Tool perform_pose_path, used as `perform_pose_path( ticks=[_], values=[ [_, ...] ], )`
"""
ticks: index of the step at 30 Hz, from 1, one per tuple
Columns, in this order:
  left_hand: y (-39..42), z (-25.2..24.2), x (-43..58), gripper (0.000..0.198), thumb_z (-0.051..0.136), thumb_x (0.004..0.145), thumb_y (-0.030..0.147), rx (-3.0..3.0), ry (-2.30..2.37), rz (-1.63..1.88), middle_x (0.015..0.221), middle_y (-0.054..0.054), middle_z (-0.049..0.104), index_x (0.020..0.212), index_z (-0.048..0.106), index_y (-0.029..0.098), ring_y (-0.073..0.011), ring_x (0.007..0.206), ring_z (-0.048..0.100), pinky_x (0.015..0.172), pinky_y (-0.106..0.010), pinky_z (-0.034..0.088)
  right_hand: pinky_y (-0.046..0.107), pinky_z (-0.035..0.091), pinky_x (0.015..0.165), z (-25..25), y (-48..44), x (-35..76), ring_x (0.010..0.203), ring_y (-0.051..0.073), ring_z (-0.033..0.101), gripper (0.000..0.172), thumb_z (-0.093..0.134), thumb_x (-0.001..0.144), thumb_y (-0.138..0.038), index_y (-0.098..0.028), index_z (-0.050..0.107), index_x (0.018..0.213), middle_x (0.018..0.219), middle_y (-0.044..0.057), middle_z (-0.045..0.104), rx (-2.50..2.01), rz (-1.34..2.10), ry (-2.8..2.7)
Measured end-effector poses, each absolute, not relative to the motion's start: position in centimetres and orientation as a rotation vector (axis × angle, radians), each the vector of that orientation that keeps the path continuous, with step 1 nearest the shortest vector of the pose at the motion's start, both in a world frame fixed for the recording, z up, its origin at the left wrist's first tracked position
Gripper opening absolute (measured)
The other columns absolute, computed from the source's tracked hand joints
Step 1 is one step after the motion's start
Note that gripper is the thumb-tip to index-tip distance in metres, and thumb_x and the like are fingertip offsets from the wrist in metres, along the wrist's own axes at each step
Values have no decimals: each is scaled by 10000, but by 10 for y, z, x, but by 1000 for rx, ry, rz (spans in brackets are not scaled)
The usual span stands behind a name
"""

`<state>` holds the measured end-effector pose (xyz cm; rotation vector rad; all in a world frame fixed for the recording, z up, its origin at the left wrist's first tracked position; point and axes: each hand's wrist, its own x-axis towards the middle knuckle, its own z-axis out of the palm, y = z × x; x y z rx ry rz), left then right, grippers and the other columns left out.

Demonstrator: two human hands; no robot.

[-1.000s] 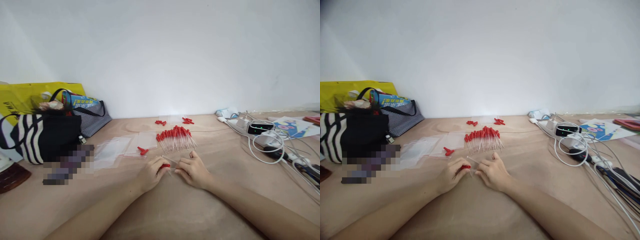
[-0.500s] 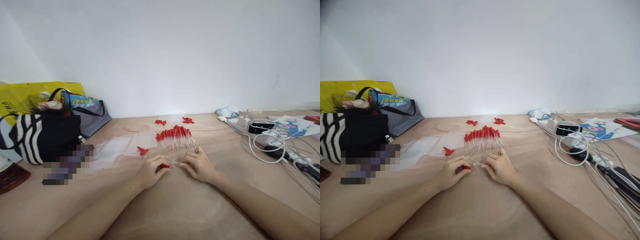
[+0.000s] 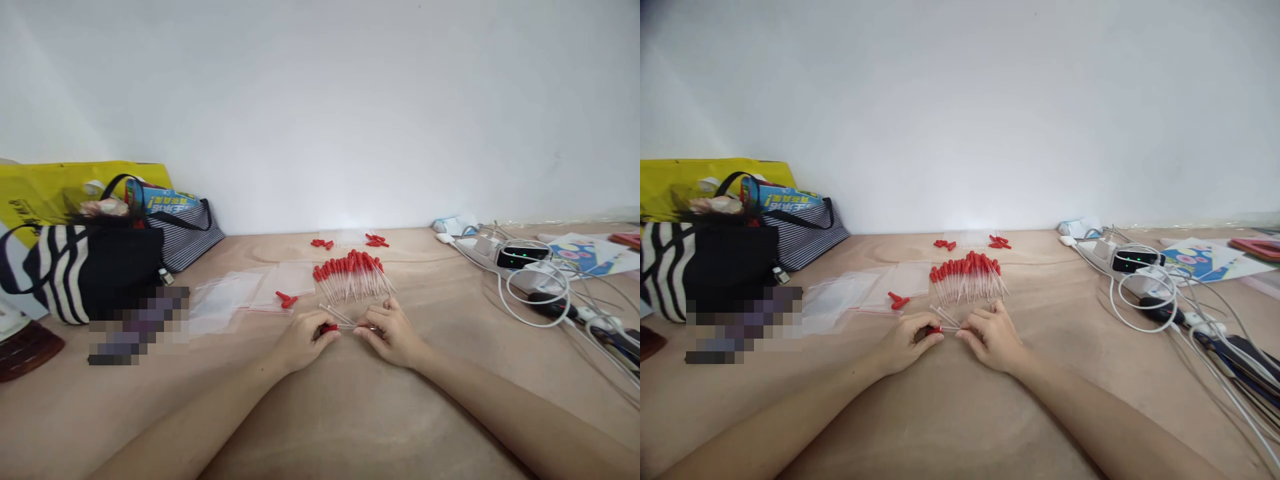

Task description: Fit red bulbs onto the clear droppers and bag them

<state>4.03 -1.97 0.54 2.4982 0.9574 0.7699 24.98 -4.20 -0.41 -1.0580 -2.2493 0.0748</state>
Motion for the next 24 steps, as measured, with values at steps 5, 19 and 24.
perform_pose_path(
  ticks=[5,19,24],
  values=[
    [-17,5,40,105,499,816,196,2459,883,784,787,-23,634,805,600,170,-152,738,568,681,-263,435,278,233,662,-6,-40,250,581,92,486,203,437,860,-295,-188,570,750,651,-19,585,-1055,76,-2285],
    [-21,10,38,140,463,835,189,2568,863,726,743,-31,593,750,570,160,-158,724,536,670,-269,417,300,188,650,0,-36,248,553,97,443,298,393,879,-319,-192,602,709,617,-13,582,-1015,-49,-2372],
    [-20,8,37,107,475,828,186,2606,825,700,738,-28,577,758,553,160,-157,721,520,649,-261,409,304,180,656,-2,-36,250,544,89,435,296,398,879,-323,-199,625,736,629,-15,592,-966,-146,-2377]
  ],
)
